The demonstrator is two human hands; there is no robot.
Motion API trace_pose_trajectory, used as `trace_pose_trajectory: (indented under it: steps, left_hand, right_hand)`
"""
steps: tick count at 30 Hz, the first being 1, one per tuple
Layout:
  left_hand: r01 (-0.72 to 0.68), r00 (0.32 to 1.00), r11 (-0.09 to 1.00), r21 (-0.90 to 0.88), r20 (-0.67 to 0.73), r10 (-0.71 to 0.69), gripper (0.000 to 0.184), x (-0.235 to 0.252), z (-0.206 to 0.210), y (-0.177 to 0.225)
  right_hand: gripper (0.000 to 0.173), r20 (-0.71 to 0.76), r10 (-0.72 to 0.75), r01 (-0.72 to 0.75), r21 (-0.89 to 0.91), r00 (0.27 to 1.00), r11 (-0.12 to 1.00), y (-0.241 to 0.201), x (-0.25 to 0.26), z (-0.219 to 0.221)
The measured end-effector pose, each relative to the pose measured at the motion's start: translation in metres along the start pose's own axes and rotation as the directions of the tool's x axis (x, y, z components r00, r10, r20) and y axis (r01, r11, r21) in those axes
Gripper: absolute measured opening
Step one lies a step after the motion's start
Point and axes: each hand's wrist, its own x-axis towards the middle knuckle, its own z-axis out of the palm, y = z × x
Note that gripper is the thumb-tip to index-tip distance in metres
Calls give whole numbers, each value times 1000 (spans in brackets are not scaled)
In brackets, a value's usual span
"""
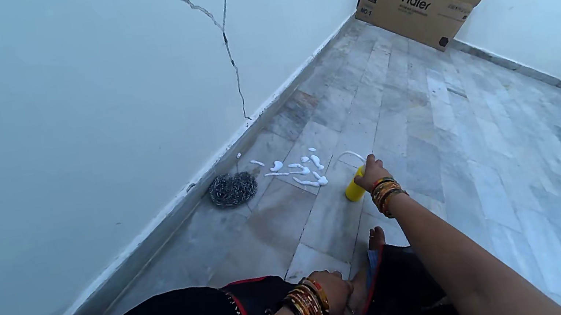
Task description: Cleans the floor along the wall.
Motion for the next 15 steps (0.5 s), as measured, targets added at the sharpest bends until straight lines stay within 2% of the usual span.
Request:
trace_pose_trajectory:
  steps: [8,12,15]
  left_hand:
    - [33,996,999,-27,-76,-35,55,2,13,-1]
    - [-48,976,991,-124,-219,20,73,16,28,1]
    - [-72,980,986,-149,-192,43,86,24,30,8]
  right_hand:
    - [80,22,-17,18,-23,1000,1000,2,-11,2]
    - [79,14,-10,11,-23,1000,1000,12,-11,-5]
    - [80,-12,32,-33,-75,999,997,22,1,-15]
